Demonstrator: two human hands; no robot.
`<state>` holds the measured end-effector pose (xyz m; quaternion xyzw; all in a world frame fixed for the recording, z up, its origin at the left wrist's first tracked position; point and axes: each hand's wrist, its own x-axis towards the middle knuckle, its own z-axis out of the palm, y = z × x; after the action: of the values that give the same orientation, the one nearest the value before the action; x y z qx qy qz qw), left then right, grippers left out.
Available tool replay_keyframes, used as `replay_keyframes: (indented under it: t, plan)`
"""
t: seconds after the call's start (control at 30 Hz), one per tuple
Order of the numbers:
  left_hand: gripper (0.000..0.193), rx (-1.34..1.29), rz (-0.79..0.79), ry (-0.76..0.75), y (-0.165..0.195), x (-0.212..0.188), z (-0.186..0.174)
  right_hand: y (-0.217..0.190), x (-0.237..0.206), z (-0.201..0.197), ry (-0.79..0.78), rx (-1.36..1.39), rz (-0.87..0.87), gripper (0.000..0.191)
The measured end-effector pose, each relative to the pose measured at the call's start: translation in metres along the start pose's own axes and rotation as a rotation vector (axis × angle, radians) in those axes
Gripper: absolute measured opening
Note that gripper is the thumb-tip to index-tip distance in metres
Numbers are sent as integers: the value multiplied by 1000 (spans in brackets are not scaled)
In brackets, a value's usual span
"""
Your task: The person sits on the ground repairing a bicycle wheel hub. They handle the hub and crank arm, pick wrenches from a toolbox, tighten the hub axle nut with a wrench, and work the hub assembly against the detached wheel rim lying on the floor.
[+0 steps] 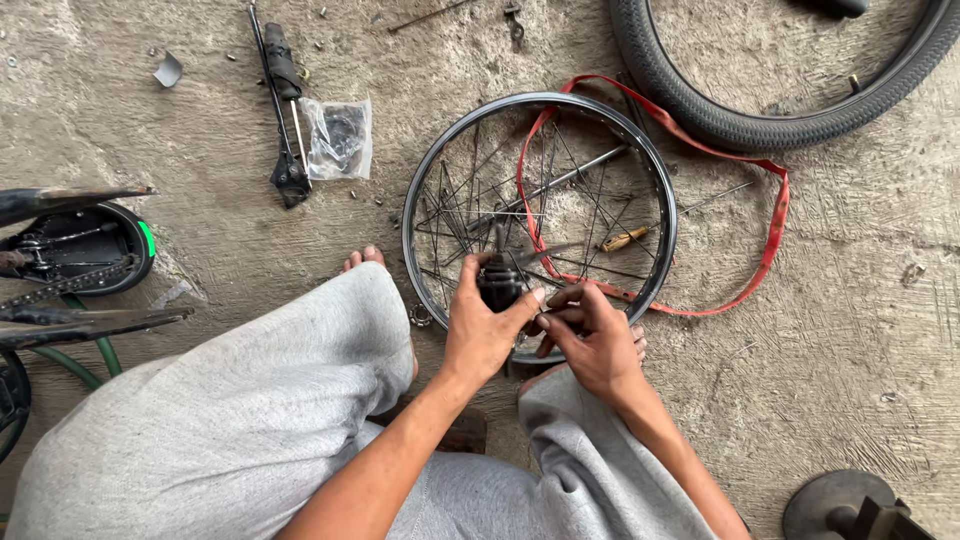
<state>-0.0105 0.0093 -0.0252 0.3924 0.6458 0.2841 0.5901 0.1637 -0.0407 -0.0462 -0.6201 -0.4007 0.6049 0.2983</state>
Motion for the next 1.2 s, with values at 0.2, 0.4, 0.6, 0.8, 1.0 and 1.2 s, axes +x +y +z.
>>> replay_keyframes:
  t: [0.2,0.4,0.6,0.8,1.0,1.2]
  plan:
    - [54,132,77,-61,13,-8,2,-47,-1,-14,155,-602,-472,42]
    - [52,247,123,-101,23,-11,-1,-80,3,-30,-118,-576,-455,49]
    - [61,291,107,-218,17,-13,2,-64,22,-29,-82,-359,-361,15]
    - [54,258,108,-248,10,-16,5,-50,40,-84,528,289,-601,8]
    - [55,330,169,-131,12,-9,1,-57,37,-111,507,181,-332,16]
    - [50,317,186,-161,14,-13,3,-41,39,-36,1,-182,-95,30]
